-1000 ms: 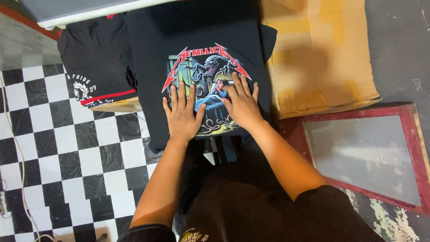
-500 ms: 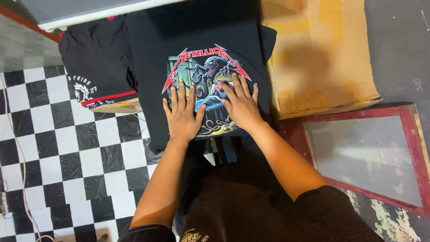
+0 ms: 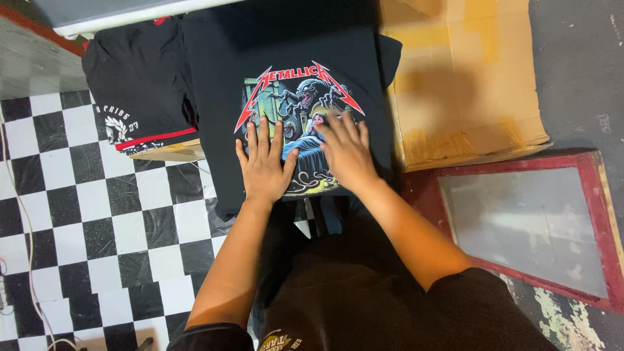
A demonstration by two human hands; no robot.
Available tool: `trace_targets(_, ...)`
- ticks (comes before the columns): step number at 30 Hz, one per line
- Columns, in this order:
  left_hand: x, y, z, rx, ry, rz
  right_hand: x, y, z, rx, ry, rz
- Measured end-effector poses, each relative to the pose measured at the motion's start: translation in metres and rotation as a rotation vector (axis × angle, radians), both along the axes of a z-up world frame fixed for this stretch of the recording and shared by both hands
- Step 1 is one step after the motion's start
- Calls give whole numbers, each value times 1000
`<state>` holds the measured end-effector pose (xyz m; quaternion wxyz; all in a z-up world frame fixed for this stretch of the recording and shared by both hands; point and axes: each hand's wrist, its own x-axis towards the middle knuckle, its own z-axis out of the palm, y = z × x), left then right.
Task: Using a heat press machine to set prints on t-shirts.
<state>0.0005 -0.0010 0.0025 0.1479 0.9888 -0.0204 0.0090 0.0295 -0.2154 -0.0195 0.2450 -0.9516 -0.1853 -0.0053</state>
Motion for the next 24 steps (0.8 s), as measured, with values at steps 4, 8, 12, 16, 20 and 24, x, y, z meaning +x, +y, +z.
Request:
trace_targets(4, -3, 2, 1, -3, -18, -4, -27, 8, 32, -44, 10, 193)
trace_targets(8, -8, 14, -1, -9, -48, -21, -28, -11, 15, -71, 33, 147)
trace_targets(12, -30, 44, -4, 26, -38, 28, -17, -49, 1, -140, 77, -65)
trace_targets(16, -47, 63, -6, 28, -49, 133, -22, -63, 9, -88, 51, -149)
trace_targets(20, -54, 68, -15, -69, -79, 258, -19, -61, 6, -16, -4, -176)
trace_targets(24, -56, 66, -24, -118, -113, 319, -20, -51, 5, -64, -83, -185)
